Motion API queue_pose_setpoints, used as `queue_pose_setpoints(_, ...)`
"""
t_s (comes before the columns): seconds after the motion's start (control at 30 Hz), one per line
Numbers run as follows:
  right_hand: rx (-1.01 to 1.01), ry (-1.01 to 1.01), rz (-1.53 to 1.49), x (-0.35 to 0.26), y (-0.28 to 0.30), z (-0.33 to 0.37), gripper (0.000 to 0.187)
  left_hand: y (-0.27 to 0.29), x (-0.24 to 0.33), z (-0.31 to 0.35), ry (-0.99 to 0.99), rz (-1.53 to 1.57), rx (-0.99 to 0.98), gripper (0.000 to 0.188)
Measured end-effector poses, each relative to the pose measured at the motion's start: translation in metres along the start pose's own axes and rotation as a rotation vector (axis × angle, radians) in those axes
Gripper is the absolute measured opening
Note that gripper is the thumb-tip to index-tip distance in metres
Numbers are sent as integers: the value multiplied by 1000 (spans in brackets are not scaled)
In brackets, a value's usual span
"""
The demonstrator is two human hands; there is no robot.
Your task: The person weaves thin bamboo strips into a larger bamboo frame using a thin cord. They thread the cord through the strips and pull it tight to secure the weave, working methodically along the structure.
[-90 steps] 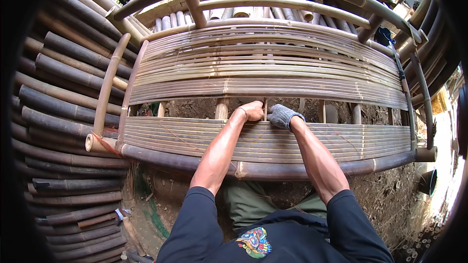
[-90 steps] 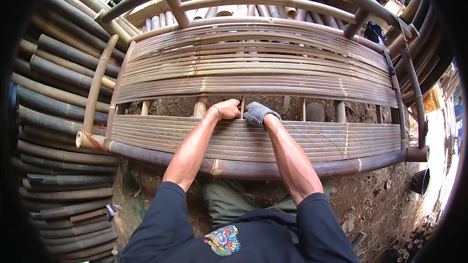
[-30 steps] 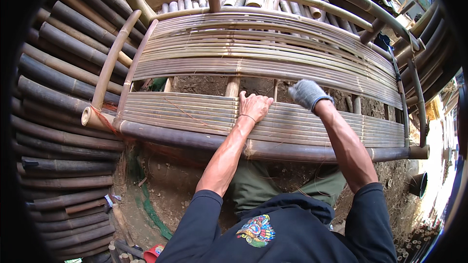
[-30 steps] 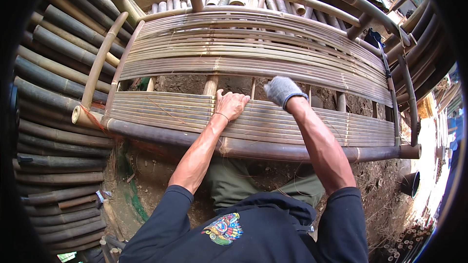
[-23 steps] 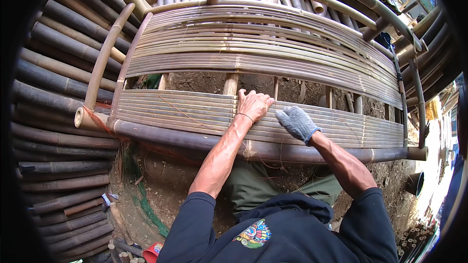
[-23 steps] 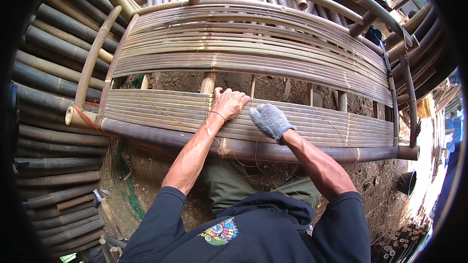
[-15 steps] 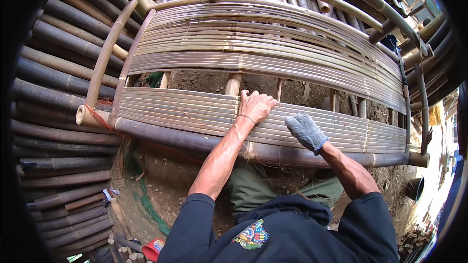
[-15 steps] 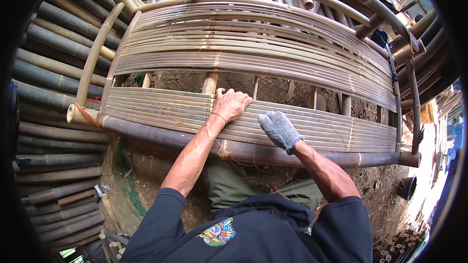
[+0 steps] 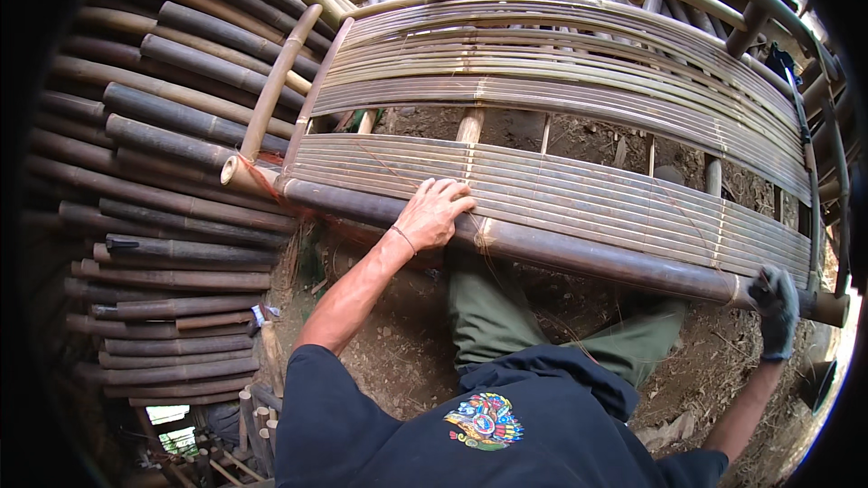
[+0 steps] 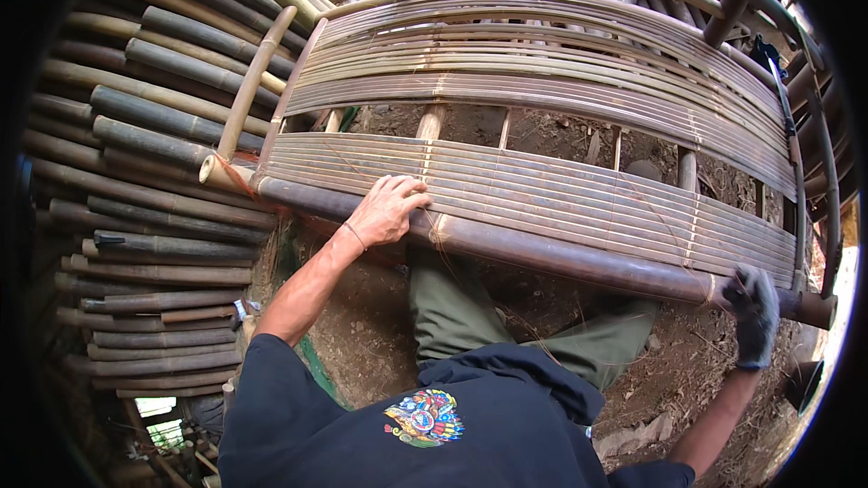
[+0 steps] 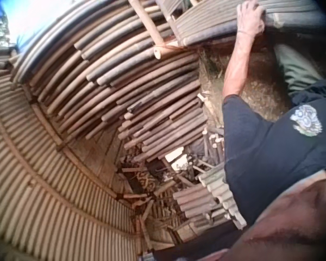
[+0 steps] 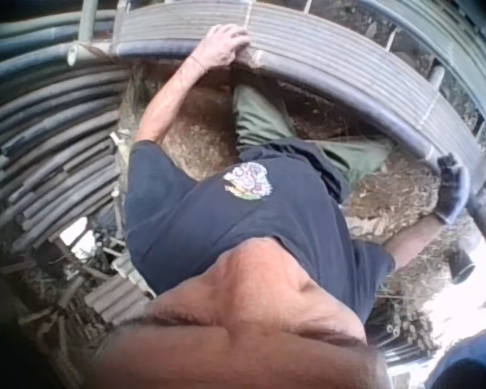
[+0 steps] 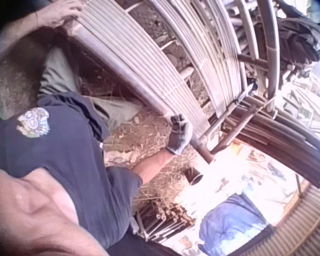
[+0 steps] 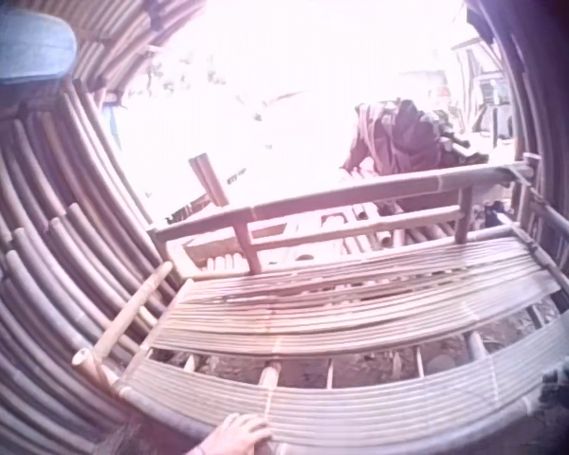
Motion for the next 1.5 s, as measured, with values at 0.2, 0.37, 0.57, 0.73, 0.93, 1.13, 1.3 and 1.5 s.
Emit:
queue_pose_setpoints(0.2, 881, -432, 2022, -41, 197, 110, 65, 9, 15, -14, 199, -76, -330, 8)
queue_pose_setpoints(0.37, 408, 472, 923, 0, -41, 75, 69, 38, 111, -26, 235, 182, -322, 8)
queue_pose_setpoints(0.57, -725, 240, 609, 36, -372, 28, 108, 58, 163, -35, 104, 133, -252, 3)
queue_pose_setpoints(0.73, -1018, -364, 376, 52, -428, 47, 33, 99, 136, -24, -57, 387, -73, 11)
queue_pose_setpoints(0.93, -471, -190, 525, 55, -341, 32, 16, 98, -16, 5, 90, 158, 53, 22)
queue_pose_setpoints(1.13, 23, -93, 626, 29, -294, 14, 14, 84, -236, 62, 403, 217, 498, 24)
queue_pose_setpoints(1.3, -232, -75, 916, 14, -328, -24, 11, 37, -313, 70, 459, 134, 561, 26)
queue_pose_setpoints(1.5, -35, -129, 989, -28, -322, -41, 17, -25, -333, 75, 506, 118, 116, 45)
Point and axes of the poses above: each hand's wrist, its own z-axis away from the middle knuckle, its own y-axis out of the back of the hand, x = y × z, the point moved 7 cm from there along -z, towards the middle knuckle, and after that the axes turned 3 degrees about -x, right-handed, at the moved point
